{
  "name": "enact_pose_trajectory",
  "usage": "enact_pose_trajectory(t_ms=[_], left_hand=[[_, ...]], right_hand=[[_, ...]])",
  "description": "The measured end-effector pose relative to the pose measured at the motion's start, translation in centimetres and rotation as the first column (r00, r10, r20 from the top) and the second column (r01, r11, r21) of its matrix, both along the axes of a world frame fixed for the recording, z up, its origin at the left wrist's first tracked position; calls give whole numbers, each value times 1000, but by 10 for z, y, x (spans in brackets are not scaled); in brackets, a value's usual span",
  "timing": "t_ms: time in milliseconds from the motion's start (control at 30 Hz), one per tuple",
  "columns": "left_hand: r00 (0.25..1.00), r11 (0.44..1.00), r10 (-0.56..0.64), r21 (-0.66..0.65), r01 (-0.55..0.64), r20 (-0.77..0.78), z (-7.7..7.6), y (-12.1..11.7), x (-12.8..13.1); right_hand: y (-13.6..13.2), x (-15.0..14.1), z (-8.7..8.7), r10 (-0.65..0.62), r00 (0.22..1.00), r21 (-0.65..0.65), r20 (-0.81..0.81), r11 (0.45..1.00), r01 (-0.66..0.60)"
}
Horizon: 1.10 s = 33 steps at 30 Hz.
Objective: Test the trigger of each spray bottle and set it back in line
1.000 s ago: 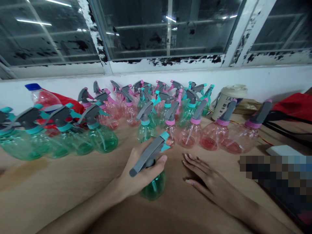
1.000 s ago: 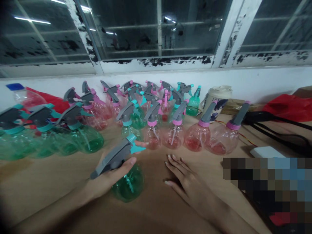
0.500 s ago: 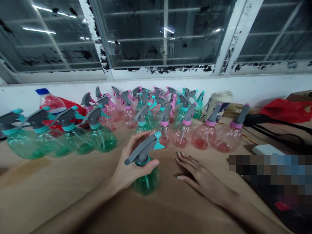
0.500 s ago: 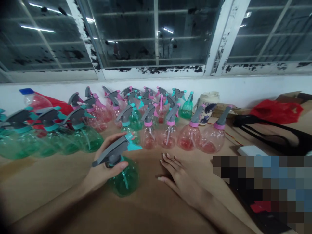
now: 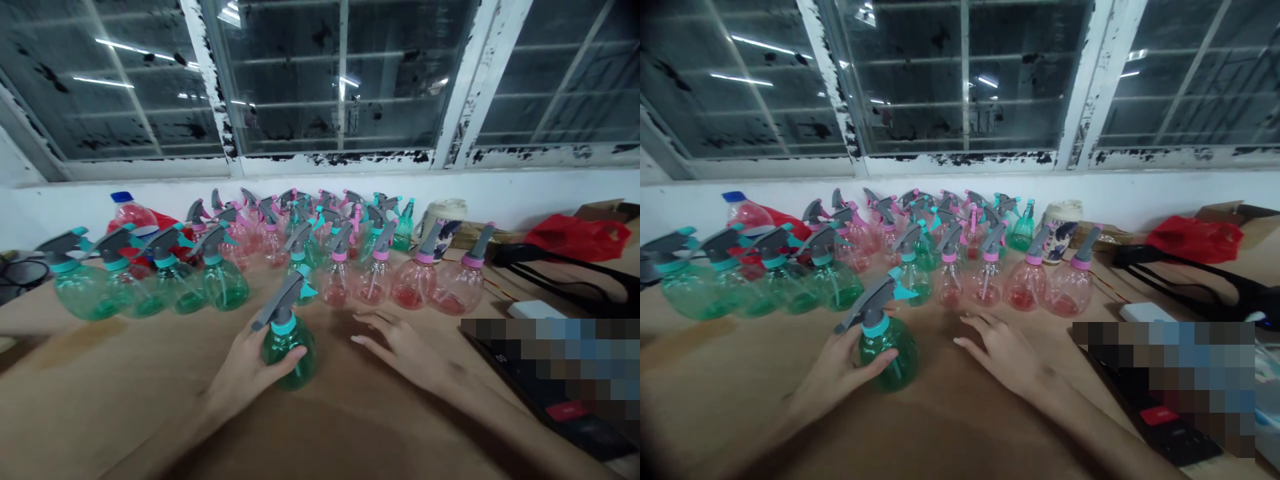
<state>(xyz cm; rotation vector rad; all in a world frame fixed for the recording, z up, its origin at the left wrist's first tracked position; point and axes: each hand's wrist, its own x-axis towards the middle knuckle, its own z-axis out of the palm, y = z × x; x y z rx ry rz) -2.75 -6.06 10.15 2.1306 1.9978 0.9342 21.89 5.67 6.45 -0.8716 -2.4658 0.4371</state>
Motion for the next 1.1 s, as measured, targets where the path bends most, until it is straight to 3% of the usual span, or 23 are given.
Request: enact_pose_trajectory(t_ms=[167, 300, 567, 833, 1100], left_hand=[[975, 980, 163, 135, -143, -150, 0, 4, -42], [959, 965, 232, 165, -205, -163, 4, 17, -64], [952, 957, 275, 133, -257, -136, 12, 51, -72], [957, 962, 265, 98, -254, -120, 19, 73, -72], [927, 951, 308, 60, -302, -215, 27, 84, -76]], right_hand=[[-1, -41, 37, -49, 997, -40, -53, 998, 47], [7, -81, 52, -125, 988, -53, -94, 991, 120], [34, -137, 46, -238, 959, -61, -156, 971, 231], [49, -151, 44, -290, 944, -83, -158, 956, 280], [43, -151, 52, -286, 954, -89, -88, 956, 279]])
